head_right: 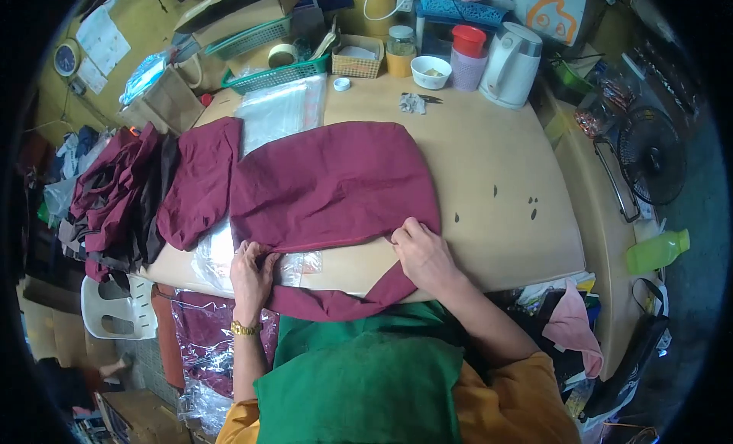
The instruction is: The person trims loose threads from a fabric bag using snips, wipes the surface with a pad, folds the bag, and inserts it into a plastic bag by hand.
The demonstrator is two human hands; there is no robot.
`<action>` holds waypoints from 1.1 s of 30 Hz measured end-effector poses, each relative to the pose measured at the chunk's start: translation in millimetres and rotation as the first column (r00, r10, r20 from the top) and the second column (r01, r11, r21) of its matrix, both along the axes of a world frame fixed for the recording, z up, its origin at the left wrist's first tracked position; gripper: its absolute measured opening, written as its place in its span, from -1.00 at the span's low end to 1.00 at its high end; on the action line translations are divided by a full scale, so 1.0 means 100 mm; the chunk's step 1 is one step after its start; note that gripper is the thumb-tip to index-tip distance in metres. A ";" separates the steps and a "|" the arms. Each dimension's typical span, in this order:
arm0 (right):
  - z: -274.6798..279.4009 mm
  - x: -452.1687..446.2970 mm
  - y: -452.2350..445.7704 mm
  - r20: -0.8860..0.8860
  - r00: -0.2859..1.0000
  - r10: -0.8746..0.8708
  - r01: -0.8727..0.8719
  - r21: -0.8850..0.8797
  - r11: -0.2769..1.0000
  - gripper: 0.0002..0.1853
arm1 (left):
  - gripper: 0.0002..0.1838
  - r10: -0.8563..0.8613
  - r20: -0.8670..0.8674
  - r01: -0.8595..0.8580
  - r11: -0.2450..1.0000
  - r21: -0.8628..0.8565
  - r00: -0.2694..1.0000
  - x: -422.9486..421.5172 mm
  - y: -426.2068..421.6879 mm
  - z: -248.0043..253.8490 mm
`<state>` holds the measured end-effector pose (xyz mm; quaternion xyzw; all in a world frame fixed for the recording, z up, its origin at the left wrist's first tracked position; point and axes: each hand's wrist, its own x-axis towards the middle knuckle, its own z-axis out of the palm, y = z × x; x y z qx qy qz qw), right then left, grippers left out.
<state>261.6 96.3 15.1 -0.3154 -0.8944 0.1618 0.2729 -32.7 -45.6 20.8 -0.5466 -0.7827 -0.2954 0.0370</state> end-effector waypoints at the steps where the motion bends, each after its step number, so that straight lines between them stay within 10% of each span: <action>1: 0.04 0.03 0.01 0.011 1.000 0.022 -0.022 0.025 0.999 -0.88 | -0.82 -0.017 0.016 0.017 1.000 0.007 1.000 0.03 0.02 0.01; 5: 0.13 0.17 0.05 0.085 0.995 0.055 -0.061 0.064 0.996 -0.85 | -0.80 -0.028 0.096 0.025 0.999 0.030 0.995 0.10 0.01 -0.01; 10: 0.11 0.36 0.28 -0.032 0.992 0.119 -0.120 -0.457 0.881 -0.84 | -0.82 -0.041 0.137 0.040 0.999 0.010 0.990 0.12 -0.04 -0.03; 17: 0.13 0.34 0.37 -0.066 0.996 0.059 -0.089 -0.663 0.743 -0.82 | -0.79 -0.021 0.167 0.027 0.999 -0.032 0.986 0.10 -0.02 -0.05; 19: 0.19 0.28 0.29 0.078 0.986 0.146 -0.118 -0.285 0.951 -0.81 | -0.78 -0.017 0.170 0.022 0.999 -0.028 0.985 0.10 -0.02 -0.05; 29: 0.13 0.01 0.26 0.362 0.931 0.044 -0.037 -0.025 0.999 -0.89 | -0.79 -0.030 0.180 0.032 0.999 -0.013 0.983 0.12 -0.06 0.00; 33: 0.11 0.24 0.33 0.372 0.893 0.252 -0.350 0.222 0.910 -0.89 | -0.81 -0.001 0.193 0.012 0.998 -0.056 0.981 0.11 -0.20 0.02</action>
